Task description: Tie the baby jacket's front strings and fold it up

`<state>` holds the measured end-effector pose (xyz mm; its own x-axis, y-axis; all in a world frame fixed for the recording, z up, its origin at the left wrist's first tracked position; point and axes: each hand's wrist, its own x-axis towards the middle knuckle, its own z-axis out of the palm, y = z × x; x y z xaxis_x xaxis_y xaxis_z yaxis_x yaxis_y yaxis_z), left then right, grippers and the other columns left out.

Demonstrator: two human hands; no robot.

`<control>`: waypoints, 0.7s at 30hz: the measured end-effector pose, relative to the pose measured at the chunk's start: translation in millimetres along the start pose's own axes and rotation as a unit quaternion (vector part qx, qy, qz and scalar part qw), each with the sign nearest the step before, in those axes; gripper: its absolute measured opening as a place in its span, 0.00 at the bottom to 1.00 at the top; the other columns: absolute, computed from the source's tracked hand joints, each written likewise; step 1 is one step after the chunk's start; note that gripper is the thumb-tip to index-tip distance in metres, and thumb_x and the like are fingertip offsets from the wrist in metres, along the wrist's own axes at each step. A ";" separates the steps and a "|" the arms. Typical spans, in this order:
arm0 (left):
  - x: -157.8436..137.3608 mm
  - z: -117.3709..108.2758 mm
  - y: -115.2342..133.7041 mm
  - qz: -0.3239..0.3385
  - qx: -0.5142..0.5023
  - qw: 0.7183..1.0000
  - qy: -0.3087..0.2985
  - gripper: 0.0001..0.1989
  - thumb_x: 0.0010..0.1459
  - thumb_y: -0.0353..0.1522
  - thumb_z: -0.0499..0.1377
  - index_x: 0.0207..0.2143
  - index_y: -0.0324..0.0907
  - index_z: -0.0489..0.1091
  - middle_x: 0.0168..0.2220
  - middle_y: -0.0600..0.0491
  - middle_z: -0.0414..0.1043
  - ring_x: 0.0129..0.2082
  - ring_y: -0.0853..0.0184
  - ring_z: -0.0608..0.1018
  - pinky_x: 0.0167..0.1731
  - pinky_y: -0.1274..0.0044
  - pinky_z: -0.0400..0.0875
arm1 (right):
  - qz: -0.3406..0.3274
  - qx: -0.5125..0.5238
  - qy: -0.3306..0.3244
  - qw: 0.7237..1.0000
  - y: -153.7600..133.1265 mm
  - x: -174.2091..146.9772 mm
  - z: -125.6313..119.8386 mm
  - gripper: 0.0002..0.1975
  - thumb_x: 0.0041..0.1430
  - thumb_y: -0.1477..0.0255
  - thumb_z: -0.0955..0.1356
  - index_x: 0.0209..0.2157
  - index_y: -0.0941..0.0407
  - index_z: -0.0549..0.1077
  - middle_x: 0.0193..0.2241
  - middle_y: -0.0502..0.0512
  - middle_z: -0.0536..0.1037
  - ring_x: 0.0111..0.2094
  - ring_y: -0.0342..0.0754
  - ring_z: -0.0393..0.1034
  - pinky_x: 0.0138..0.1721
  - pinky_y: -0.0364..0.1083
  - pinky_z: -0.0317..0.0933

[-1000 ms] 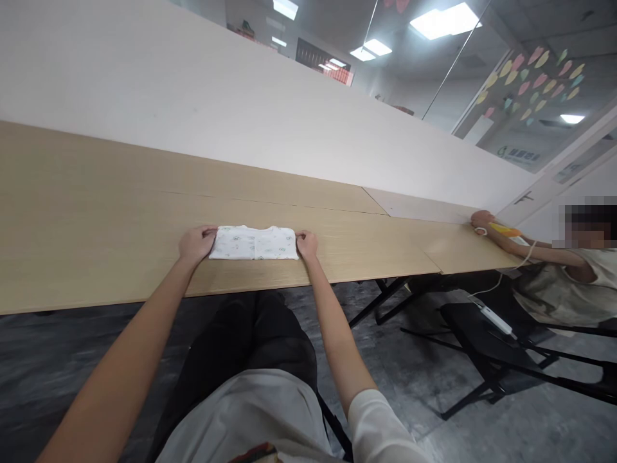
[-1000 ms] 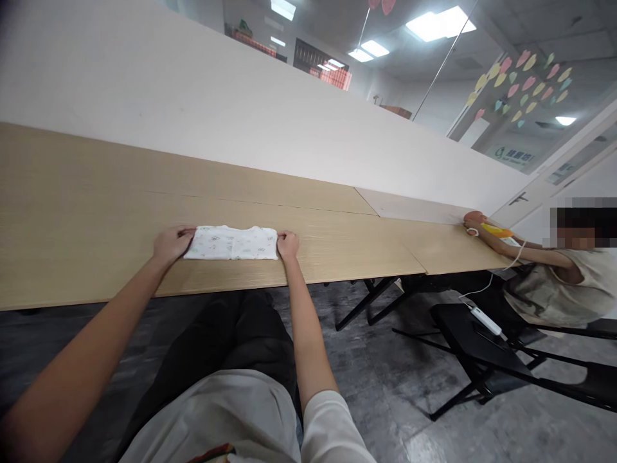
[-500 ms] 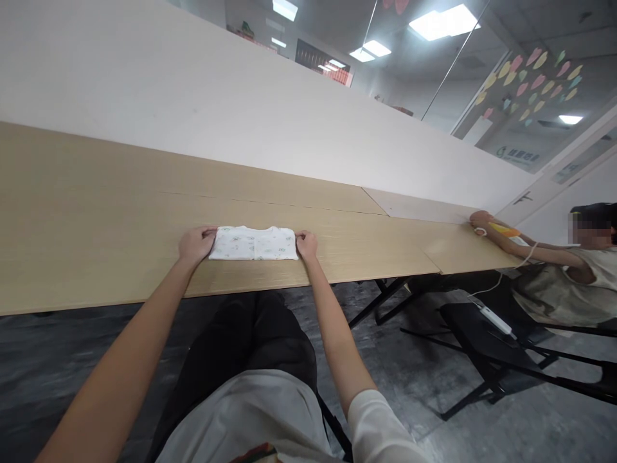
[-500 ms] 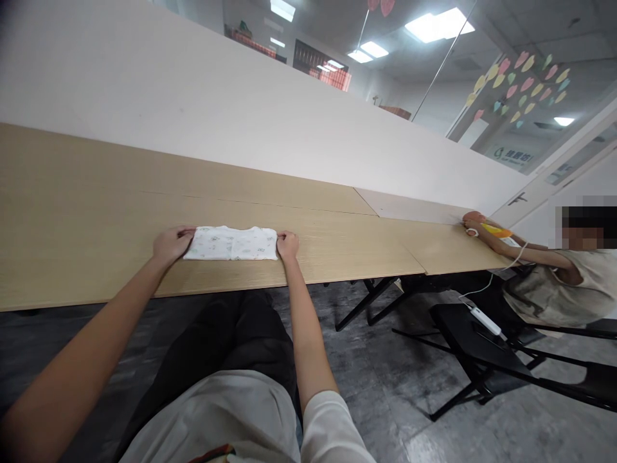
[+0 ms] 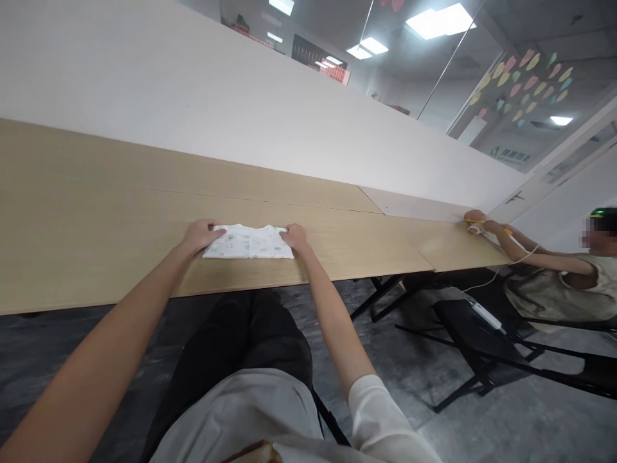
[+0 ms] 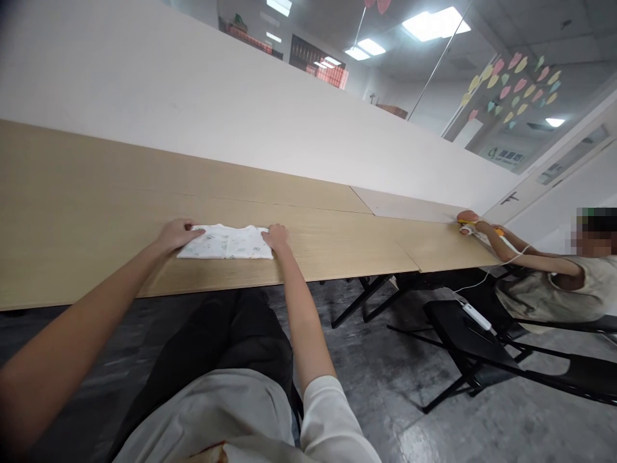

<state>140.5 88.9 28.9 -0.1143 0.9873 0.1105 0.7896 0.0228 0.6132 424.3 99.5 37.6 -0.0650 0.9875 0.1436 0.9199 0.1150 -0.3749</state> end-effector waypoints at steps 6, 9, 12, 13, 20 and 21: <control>2.1 -30.9 19.3 0.023 -0.039 0.999 0.013 0.13 0.55 0.37 0.61 0.40 0.38 0.74 0.44 0.45 0.77 0.43 0.61 0.76 0.45 0.75 0.68 | -0.063 0.055 0.003 0.996 -1.4 -0.9 -28.2 0.07 0.59 0.75 0.67 0.36 0.60 0.78 0.38 0.60 0.81 0.40 0.49 0.74 0.44 0.43 0.64; 6.9 -59.9 35.2 0.052 -0.114 0.992 0.024 0.13 0.57 0.37 0.61 0.40 0.36 0.72 0.43 0.46 0.76 0.40 0.65 0.75 0.45 0.74 0.68 | -0.061 0.214 0.053 0.973 1.9 6.3 -54.6 0.08 0.60 0.71 0.65 0.35 0.60 0.76 0.35 0.55 0.80 0.38 0.46 0.73 0.41 0.41 0.64; 14.6 -92.8 57.0 0.110 -0.181 0.976 0.045 0.18 0.57 0.40 0.62 0.41 0.33 0.71 0.41 0.45 0.76 0.40 0.66 0.75 0.45 0.73 0.68 | -0.067 0.326 0.104 0.937 0.2 18.1 -88.1 0.09 0.62 0.68 0.64 0.34 0.58 0.73 0.34 0.52 0.77 0.38 0.44 0.72 0.39 0.40 0.64; 17.8 -104.1 64.8 0.137 -0.193 0.970 0.057 0.21 0.57 0.41 0.62 0.43 0.31 0.70 0.41 0.45 0.75 0.41 0.65 0.75 0.46 0.72 0.67 | -0.078 0.348 0.123 0.926 -1.6 21.9 -100.7 0.10 0.62 0.66 0.64 0.34 0.58 0.72 0.33 0.51 0.76 0.38 0.43 0.71 0.39 0.40 0.65; 45.8 -184.3 102.0 0.286 -0.015 0.940 0.185 0.41 0.62 0.53 0.46 0.57 0.21 0.57 0.48 0.49 0.65 0.55 0.44 0.70 0.50 0.56 0.54 | -0.213 0.380 0.223 0.872 -22.1 27.4 -199.5 0.18 0.67 0.56 0.61 0.33 0.57 0.66 0.30 0.48 0.66 0.33 0.40 0.68 0.36 0.41 0.65; 47.4 -193.7 104.8 0.293 0.020 0.934 0.202 0.41 0.63 0.53 0.42 0.59 0.23 0.56 0.49 0.50 0.63 0.57 0.42 0.68 0.51 0.54 0.52 | -0.229 0.370 0.230 0.871 -24.3 26.9 -210.2 0.19 0.67 0.55 0.60 0.33 0.57 0.66 0.30 0.48 0.65 0.33 0.39 0.68 0.36 0.41 0.64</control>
<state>101.0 107.7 249.9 0.1319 0.6923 0.7095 0.8094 -0.4885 0.3261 481.5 100.6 243.1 -0.0415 0.6923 0.7204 0.3264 0.6908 -0.6452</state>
